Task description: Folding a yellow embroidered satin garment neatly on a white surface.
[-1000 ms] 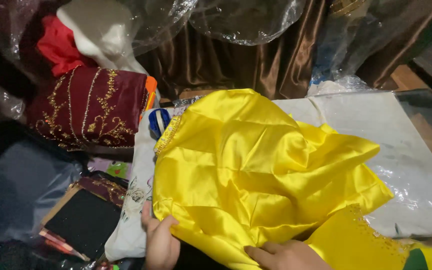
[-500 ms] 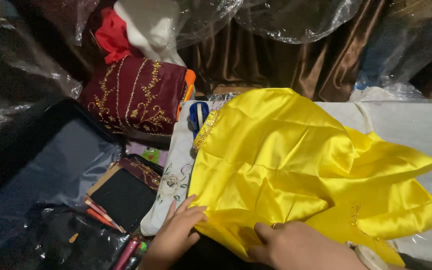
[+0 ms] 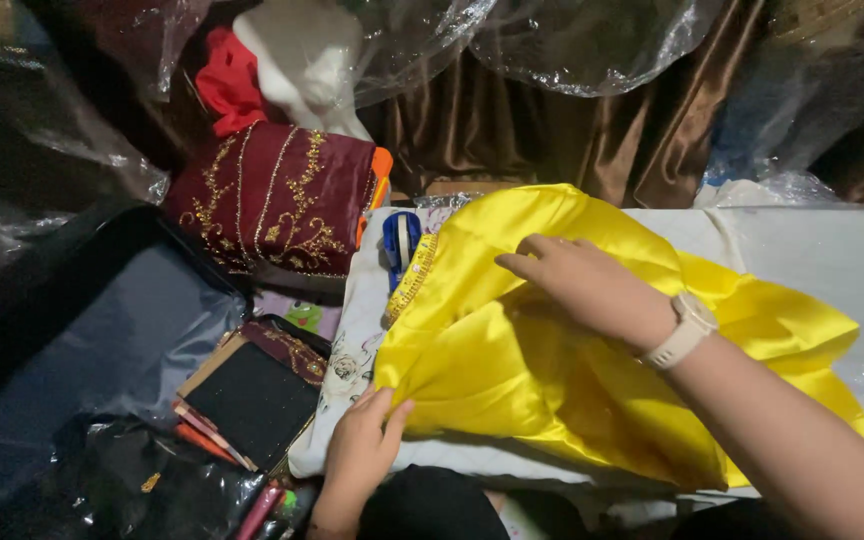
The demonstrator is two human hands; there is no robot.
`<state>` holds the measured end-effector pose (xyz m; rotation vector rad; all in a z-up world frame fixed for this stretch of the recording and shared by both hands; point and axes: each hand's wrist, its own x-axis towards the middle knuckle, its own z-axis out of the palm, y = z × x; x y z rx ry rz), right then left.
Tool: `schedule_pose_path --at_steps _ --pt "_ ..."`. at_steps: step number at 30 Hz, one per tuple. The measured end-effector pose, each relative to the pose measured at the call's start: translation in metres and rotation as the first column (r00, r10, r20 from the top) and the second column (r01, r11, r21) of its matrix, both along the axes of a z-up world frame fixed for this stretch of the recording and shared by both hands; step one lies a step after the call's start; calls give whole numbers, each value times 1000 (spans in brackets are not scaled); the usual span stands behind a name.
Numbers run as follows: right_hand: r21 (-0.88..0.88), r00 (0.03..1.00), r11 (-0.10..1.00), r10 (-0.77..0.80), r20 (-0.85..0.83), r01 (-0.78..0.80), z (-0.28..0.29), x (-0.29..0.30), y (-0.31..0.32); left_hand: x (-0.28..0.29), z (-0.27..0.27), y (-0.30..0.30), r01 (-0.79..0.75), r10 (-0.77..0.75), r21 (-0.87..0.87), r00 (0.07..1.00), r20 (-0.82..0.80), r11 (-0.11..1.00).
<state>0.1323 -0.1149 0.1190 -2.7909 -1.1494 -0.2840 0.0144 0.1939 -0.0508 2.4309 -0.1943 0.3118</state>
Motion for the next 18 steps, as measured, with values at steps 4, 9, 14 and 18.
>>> schedule_pose_path --at_steps 4,9,14,18 --pt "86 988 995 -45 -149 58 -26 -48 -26 6 -10 -6 -81 81 73 997 10 994" --pt "-170 801 832 -421 426 528 -66 -88 -80 11 -20 -6 -90 82 55 989 121 994" --pt "-53 721 719 -687 89 692 -37 -73 -103 12 -19 -3 -79 70 65 988 136 995" --pt "556 861 792 -447 244 253 10 -68 -71 16 -38 3 -279 281 -48 959 46 959"
